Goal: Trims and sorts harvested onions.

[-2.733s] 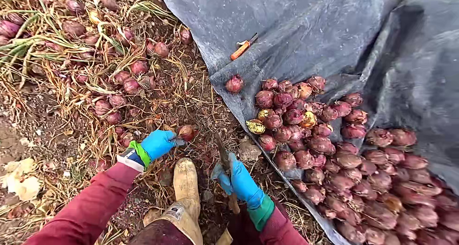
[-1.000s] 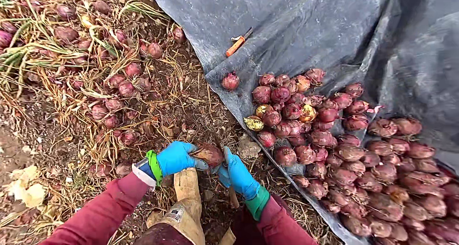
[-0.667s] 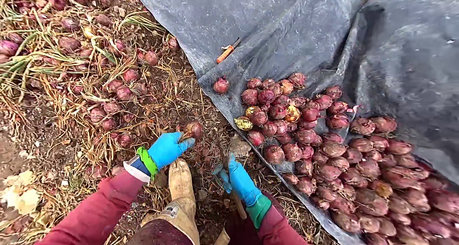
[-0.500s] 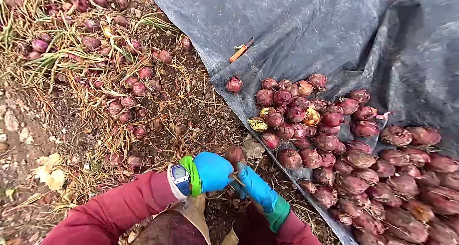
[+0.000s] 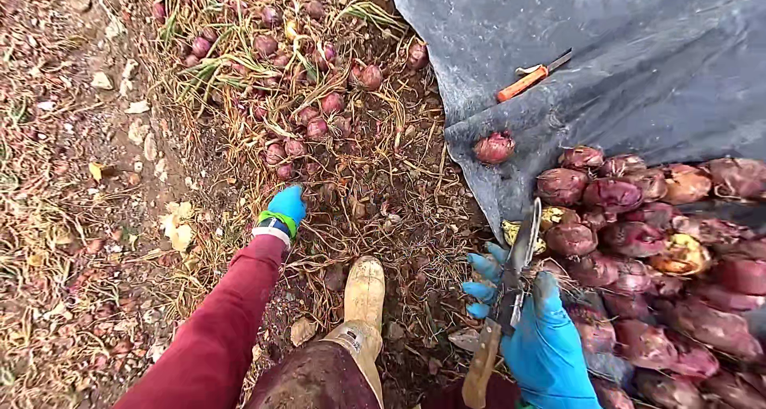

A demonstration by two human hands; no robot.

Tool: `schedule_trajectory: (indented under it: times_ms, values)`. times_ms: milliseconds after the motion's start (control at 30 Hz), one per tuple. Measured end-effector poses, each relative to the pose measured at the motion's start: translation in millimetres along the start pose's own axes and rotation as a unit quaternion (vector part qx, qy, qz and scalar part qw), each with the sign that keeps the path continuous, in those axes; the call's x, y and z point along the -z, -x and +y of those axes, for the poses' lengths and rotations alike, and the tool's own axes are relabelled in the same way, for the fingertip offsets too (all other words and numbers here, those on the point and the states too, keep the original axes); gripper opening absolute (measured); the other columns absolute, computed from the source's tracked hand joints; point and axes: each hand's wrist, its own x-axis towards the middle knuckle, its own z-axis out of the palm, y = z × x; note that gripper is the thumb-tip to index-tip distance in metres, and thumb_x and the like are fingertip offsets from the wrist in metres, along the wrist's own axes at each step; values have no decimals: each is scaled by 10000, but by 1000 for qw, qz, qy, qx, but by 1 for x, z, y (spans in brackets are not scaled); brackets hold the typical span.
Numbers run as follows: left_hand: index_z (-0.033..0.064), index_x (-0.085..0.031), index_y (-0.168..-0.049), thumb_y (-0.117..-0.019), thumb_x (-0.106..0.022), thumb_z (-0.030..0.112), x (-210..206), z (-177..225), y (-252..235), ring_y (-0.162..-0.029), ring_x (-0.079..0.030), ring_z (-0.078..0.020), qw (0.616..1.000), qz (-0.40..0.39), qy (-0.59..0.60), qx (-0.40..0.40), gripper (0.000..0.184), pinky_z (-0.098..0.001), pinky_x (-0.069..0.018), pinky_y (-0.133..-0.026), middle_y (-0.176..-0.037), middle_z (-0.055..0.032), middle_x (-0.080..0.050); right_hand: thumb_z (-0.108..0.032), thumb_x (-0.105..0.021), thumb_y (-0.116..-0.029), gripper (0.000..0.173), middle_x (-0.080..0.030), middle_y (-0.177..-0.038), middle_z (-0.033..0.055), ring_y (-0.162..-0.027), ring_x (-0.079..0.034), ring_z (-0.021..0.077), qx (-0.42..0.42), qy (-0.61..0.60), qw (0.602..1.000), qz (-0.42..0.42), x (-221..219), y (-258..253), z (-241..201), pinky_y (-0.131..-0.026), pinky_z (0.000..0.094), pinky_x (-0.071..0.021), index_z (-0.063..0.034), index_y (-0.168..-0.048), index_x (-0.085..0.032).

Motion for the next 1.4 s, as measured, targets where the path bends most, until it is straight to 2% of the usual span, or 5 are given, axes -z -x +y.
schedule_trajectory:
  times_ms: [133,533,767,1300,1400]
  values:
    - [20,-399,-1544,-789,-782,42,-44,-5,-8,-1170,-641,-487,999,-5,-30,26,847,-654,-588,-877,-1571,-287,-385,-390,-684,-970,530,-743,-1071,190,-816,-747,333,-130,178,975,17,-48,-15,62,-704,454,-649,-38,-1359,-607]
    - [55,-713,-1080,-807,-832,583,22,9,77,-987,-708,-392,986,-56,126,-91,606,-657,-552,-880,-1002,-192,-728,-117,-446,-1047,350,-756,-1085,130,-813,-751,290,-266,210,941,-10,-38,10,127,-675,442,-644,-67,-1355,-605]
    - [123,-715,-894,-763,-694,812,40,86,142,-798,-703,-223,898,-227,48,-374,701,-506,-585,-752,-784,-48,-690,-952,-377,-778,915,-607,-607,40,-480,-596,173,-30,268,962,-44,-75,-11,98,-466,350,-554,-81,-846,-649]
    - [190,-723,-1127,-1008,-604,390,61,211,194,-1000,-706,-304,776,-256,-188,-545,262,-600,-559,-822,-1061,-67,-736,-975,-259,-782,936,-565,-584,11,-463,-539,133,-62,336,940,-4,-8,19,46,-439,320,-483,-120,-833,-638]
    - [222,-739,-1113,-1029,-588,443,87,203,166,-995,-712,-281,857,-163,-82,-482,281,-587,-552,-843,-1035,-54,-748,-913,-130,-847,955,-519,-524,31,-387,-497,157,75,214,964,137,14,43,26,-380,342,-481,-103,-896,-633]
